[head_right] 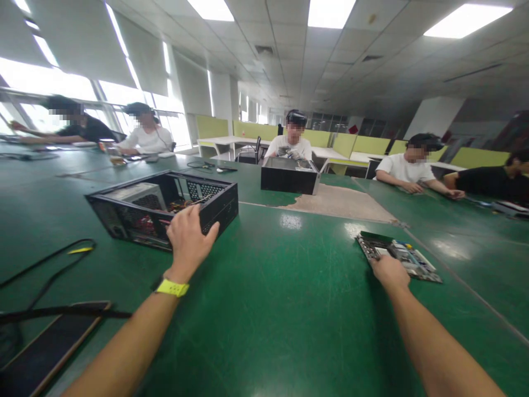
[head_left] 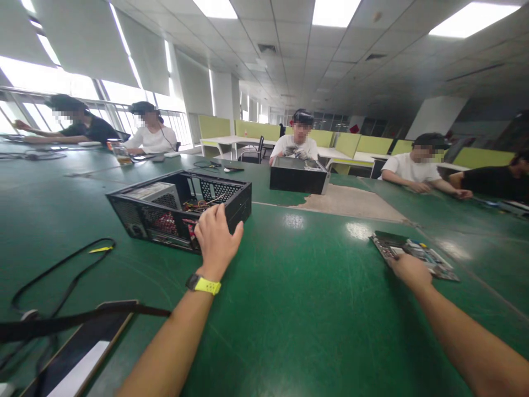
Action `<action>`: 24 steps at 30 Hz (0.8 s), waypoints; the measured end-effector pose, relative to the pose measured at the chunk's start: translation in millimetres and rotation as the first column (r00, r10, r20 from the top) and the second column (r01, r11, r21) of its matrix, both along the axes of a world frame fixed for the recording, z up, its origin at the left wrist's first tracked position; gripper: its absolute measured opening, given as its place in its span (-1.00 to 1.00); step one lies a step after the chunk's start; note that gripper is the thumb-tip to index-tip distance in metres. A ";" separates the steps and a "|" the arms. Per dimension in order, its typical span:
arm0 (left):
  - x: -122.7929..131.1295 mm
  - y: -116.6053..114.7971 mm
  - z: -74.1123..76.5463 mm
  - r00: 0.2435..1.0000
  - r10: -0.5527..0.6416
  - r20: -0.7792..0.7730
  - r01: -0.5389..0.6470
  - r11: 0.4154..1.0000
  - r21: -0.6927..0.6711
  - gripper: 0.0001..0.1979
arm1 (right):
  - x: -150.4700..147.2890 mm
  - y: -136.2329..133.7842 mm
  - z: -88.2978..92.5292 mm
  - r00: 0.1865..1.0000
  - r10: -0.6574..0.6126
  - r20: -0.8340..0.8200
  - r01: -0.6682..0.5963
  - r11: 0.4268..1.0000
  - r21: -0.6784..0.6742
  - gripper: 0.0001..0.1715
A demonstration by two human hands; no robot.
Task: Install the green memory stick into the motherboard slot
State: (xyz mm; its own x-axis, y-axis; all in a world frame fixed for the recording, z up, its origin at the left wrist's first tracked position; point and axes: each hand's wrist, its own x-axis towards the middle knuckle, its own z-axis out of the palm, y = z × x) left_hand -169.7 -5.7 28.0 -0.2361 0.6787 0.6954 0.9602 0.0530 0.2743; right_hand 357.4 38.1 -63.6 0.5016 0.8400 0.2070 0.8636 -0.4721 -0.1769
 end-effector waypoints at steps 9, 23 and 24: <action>-43.7 27.6 27.7 0.965 -0.040 -0.260 -0.059 0.931 -0.360 -0.66 | -20.5 -37.1 -5.1 0.983 0.115 -0.144 -0.100 0.989 0.108 -0.26; 93.9 -65.6 51.7 0.898 -0.410 -0.160 0.274 0.805 -0.526 -0.39 | -157.4 -55.2 122.2 0.702 0.647 -0.297 -0.479 0.738 0.475 -0.51; 114.6 -80.2 52.7 0.859 -0.492 -0.138 0.357 0.771 -0.527 -0.36 | -174.7 -54.5 135.3 0.660 0.705 -0.260 -0.551 0.689 0.470 -0.52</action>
State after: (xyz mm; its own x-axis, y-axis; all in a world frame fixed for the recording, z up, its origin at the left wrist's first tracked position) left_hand -55.1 -85.9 80.7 0.2938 0.9203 0.2582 0.9445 -0.3210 0.0694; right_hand 182.7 -16.3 71.7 -0.0267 0.8979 0.4394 0.7396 0.3134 -0.5956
